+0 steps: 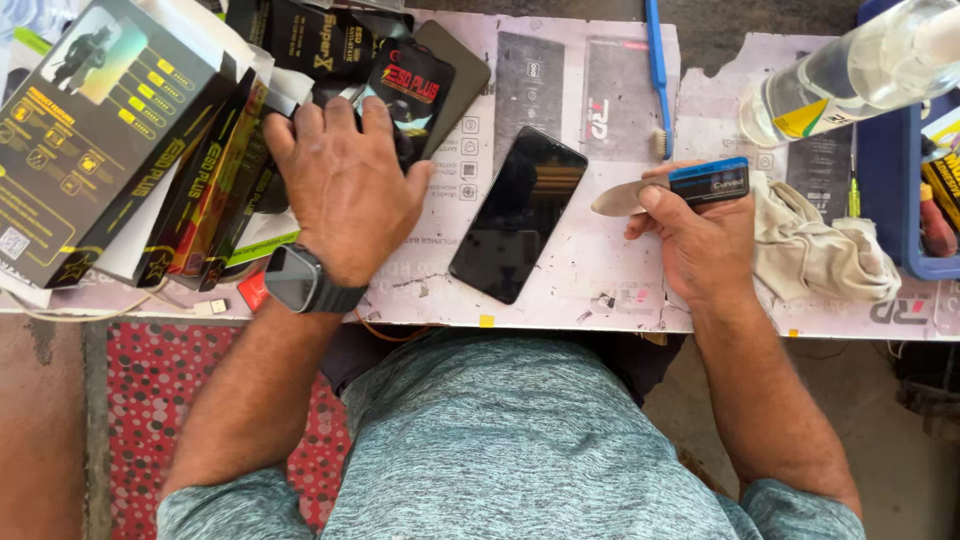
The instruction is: The person cleans a smartphone using a blue toothbrush and a spray bottle containing a clear liquid. They scrub the phone's edges and back, then wipe the device with a white cloth. Finally, they use a blue plastic squeegee to smooth the screen surface.
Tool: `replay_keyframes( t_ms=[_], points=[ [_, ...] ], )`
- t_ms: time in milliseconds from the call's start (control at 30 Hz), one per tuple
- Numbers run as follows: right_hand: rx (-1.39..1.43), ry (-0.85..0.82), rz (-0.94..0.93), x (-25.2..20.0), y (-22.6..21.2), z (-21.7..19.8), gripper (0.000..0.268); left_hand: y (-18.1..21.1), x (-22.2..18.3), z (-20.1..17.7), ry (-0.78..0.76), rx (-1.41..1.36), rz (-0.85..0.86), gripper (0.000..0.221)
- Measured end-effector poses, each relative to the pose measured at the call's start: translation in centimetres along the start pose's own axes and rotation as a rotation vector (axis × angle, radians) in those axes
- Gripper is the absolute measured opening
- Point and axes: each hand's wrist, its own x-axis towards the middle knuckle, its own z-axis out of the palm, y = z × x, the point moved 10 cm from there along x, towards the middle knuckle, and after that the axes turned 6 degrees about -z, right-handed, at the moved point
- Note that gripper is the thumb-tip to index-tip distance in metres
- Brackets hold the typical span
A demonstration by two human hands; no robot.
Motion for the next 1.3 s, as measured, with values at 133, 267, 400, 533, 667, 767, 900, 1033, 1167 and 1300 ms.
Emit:
replay_keyframes(
  t_ms=[133, 267, 400, 533, 667, 767, 900, 1033, 1167, 1300],
  points=[
    [-0.027, -0.030, -0.022, 0.0, 0.1, 0.0, 0.015, -0.4, -0.3, 0.5, -0.024, -0.058, 0.049, 0.061],
    [-0.046, -0.054, -0.017, 0.0, 0.1, 0.0, 0.016, -0.4, -0.5, 0.3, -0.051, -0.099, 0.097, 0.060],
    [-0.045, -0.054, -0.012, 0.1, 0.1, 0.1, 0.017, 0.4, -1.4, -0.6, -0.048, -0.154, 0.152, 0.061],
    [-0.095, -0.043, -0.017, 0.2, 0.2, 0.0, 0.017, 0.3, -2.4, -0.6, -0.079, -0.082, 0.127, 0.061],
    [-0.126, -0.063, -0.002, 0.6, 0.0, 0.4, 0.019, 0.8, -3.0, -2.8, 0.064, -0.028, 0.154, 0.063],
    [-0.152, -0.020, -0.018, 1.6, -0.2, 0.9, 0.019, 2.9, -3.5, -2.6, 0.009, -0.248, 0.190, 0.072],
    [-0.132, 0.022, -0.032, 2.5, -0.3, 1.4, 0.018, 7.4, -4.0, -0.8, -0.100, -0.408, 0.182, 0.083],
    [-0.060, -0.008, -0.042, 2.2, -0.4, 1.2, 0.015, 9.9, -3.1, 0.4, -0.144, -0.320, 0.144, 0.090],
    [-0.059, 0.001, -0.066, 2.0, -0.6, 0.5, 0.014, 10.9, -2.2, 0.8, -0.156, -0.249, 0.137, 0.093],
    [-0.174, -0.039, -0.095, 1.6, -0.6, 0.8, 0.013, 11.2, -1.7, 1.0, -0.149, -0.226, 0.122, 0.085]
  ],
)
